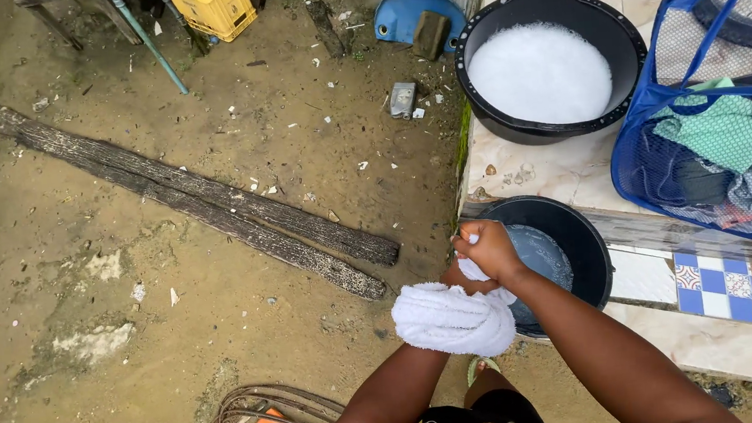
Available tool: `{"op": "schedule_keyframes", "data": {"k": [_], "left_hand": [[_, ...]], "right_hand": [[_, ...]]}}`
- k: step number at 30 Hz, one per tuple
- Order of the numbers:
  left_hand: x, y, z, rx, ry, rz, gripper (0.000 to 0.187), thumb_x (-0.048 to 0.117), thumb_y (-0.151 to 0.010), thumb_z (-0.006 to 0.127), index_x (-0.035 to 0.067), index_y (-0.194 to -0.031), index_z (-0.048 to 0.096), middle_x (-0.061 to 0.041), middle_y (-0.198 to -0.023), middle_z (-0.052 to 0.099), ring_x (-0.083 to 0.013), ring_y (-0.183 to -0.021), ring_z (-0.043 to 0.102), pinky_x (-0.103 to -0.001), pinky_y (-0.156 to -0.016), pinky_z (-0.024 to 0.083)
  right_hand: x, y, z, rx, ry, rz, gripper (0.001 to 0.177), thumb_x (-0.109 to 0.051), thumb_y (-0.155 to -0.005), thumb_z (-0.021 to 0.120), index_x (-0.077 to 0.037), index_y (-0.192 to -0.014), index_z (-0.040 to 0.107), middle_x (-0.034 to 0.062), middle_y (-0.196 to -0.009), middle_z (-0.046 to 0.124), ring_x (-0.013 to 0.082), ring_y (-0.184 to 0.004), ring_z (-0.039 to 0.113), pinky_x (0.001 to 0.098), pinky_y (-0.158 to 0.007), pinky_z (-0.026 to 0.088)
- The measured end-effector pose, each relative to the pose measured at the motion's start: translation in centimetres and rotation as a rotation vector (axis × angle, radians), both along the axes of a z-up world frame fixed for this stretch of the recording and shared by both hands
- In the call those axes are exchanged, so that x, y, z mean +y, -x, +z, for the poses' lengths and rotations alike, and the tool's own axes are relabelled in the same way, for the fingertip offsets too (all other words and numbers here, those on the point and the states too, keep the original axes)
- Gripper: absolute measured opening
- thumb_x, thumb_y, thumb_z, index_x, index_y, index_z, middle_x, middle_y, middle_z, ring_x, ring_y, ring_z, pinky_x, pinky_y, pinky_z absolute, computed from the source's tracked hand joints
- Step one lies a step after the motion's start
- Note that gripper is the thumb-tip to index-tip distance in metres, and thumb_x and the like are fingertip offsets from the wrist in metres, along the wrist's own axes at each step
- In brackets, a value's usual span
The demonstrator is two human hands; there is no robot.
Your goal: Hand-washing various pieces of clothing in buckets of soapy water and hanging them on a clothesline outdoors.
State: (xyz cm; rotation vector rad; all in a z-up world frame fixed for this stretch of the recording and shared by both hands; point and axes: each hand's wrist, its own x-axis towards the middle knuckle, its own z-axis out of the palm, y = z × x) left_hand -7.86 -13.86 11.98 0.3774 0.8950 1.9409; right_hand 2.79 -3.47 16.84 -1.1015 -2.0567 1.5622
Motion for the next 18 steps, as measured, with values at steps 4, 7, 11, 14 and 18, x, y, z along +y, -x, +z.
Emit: {"op": "schedule_keyframes", "data": {"k": [4,7,11,14,18], "left_hand": [[0.2,-1.2,0.2,0.038,-0.033,0.097,0.053,0.006,-0.082,0.082,-0.003,-0.129,0.060,-0.015,-0.107,0.072,-0.0233,-0.096,0.071,-0.038,-0.084,0.060],[1.1,-1.5,0.7,0.071,-0.050,0.196,0.053,0.005,-0.081,0.083,-0.002,-0.129,0.060,-0.015,-0.107,0.072,-0.0231,-0.096,0.071,-0.038,-0.084,0.061],[2.1,-3.8,-0.5,0.098,-0.068,0.302,0.054,0.004,-0.081,0.083,-0.002,-0.129,0.060,-0.015,-0.107,0.073,-0.0228,-0.095,0.071,-0.038,-0.083,0.061],[0.4,-3.3,-0.7,0.132,-0.080,0.437,0.054,0.004,-0.081,0.084,-0.002,-0.129,0.060,-0.015,-0.107,0.073,-0.0226,-0.095,0.071,-0.037,-0.083,0.061],[-2.8,-3.4,5.7,0.237,0.027,0.653,0.065,0.002,-0.076,0.086,0.001,-0.132,0.053,-0.012,-0.107,0.072,-0.0206,-0.093,0.071,-0.036,-0.079,0.059]], "right_hand": [[0.9,1.8,1.3,0.056,-0.070,0.055,0.040,-0.017,-0.086,0.076,0.000,-0.060,0.051,0.0085,-0.058,0.060,0.0106,-0.057,0.064,0.0306,-0.055,0.050],[3.0,3.2,0.8,0.163,0.233,0.182,0.032,-0.021,-0.087,0.079,0.000,-0.070,0.064,0.0072,-0.070,0.073,0.0147,-0.063,0.064,0.0317,-0.060,0.051],[2.4,0.7,1.6,0.233,0.510,0.018,0.045,-0.043,-0.097,0.057,-0.016,-0.133,0.057,0.0106,-0.118,0.068,0.0165,-0.101,0.063,0.0324,-0.084,0.050],[-0.8,-1.0,3.3,0.235,0.812,0.023,0.064,-0.056,-0.098,0.045,-0.021,-0.153,0.044,0.0066,-0.142,0.058,0.0203,-0.122,0.058,0.0396,-0.096,0.047],[-4.1,-0.1,-0.5,0.547,1.177,0.216,0.067,-0.050,-0.105,0.050,-0.011,-0.159,0.040,0.0067,-0.151,0.053,0.0246,-0.136,0.050,0.0439,-0.113,0.042]]}}
